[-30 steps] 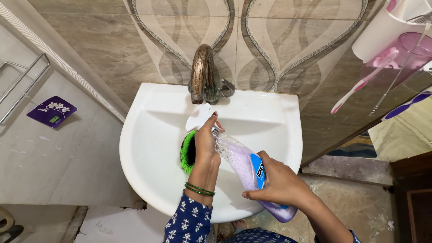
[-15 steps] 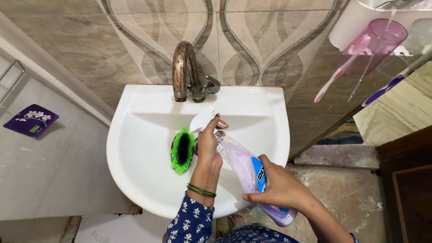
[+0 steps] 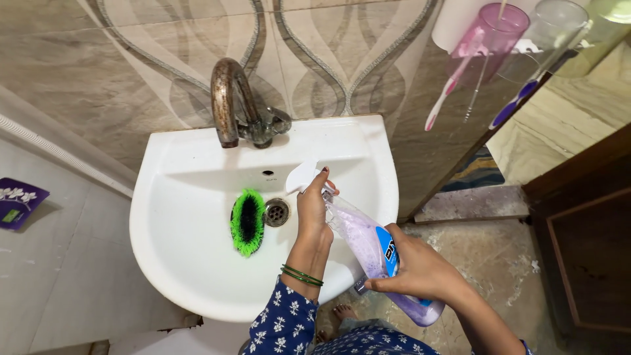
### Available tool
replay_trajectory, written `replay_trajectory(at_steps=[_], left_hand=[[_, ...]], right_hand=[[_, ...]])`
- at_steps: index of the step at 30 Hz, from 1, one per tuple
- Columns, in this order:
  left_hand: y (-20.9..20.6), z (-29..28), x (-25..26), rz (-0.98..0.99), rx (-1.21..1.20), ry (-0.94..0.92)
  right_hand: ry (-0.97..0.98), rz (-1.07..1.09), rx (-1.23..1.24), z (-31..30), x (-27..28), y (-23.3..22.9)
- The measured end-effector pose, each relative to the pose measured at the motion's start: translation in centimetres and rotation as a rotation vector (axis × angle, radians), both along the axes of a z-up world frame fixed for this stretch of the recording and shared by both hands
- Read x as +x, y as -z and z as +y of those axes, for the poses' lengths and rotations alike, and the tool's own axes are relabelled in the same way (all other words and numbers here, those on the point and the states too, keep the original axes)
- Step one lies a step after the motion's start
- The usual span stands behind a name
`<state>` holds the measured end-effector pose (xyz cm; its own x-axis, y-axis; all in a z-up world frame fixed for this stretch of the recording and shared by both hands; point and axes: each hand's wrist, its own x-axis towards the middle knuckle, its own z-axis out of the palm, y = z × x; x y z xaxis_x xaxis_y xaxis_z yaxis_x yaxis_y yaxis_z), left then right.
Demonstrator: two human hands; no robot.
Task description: The person sprays cleaner from a bottle into a bathroom sink and scrubs the basin and drain with a brush. They also move a soap bottle and an orange cap between the sink and a shelf.
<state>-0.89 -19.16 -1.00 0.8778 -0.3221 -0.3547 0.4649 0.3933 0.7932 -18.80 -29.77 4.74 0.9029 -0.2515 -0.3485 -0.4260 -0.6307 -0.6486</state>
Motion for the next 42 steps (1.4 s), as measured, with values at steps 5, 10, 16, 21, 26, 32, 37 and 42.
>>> replay_trajectory(at_steps=[5,10,16,21,26,32,37,42], left_hand=[[-1.2,-0.5,-1.1,0.002,-0.066,0.112],[-1.1,-0.7,-2.5,0.110,-0.263,0.067],[-0.4,-1.2,-4.9,0.011,-0.066,-0.035],[-1.2,-0.5,-6.7,0.053,0.031,0.058],[-1.2,0.8,-7.5,0.019,0.044,0.088],[-2.3,3.0,-8.7,0.042,0.048,0.055],[-2.1,4.9,-9.7,-0.067,0.060,0.025],[-1.8,7.0,-10.1,-0.064,0.230,0.005]], right_hand=[[0.084,0.117,0.004,0.4,-1.1,-0.2],[0.142,0.122,0.060,0.3,-2.7,1.0],[0.089,0.086,-0.018,0.1,-5.3,3.4],[0.089,-0.014,0.109,0.8,-7.5,4.6],[0.127,0.049,0.095,2.6,-8.4,4.5],[0.101,0.002,0.128,4.0,-9.1,4.6],[0.052,0.016,0.160,5.3,-9.8,5.1],[-0.023,-0.019,0.190,6.0,-9.7,5.1]])
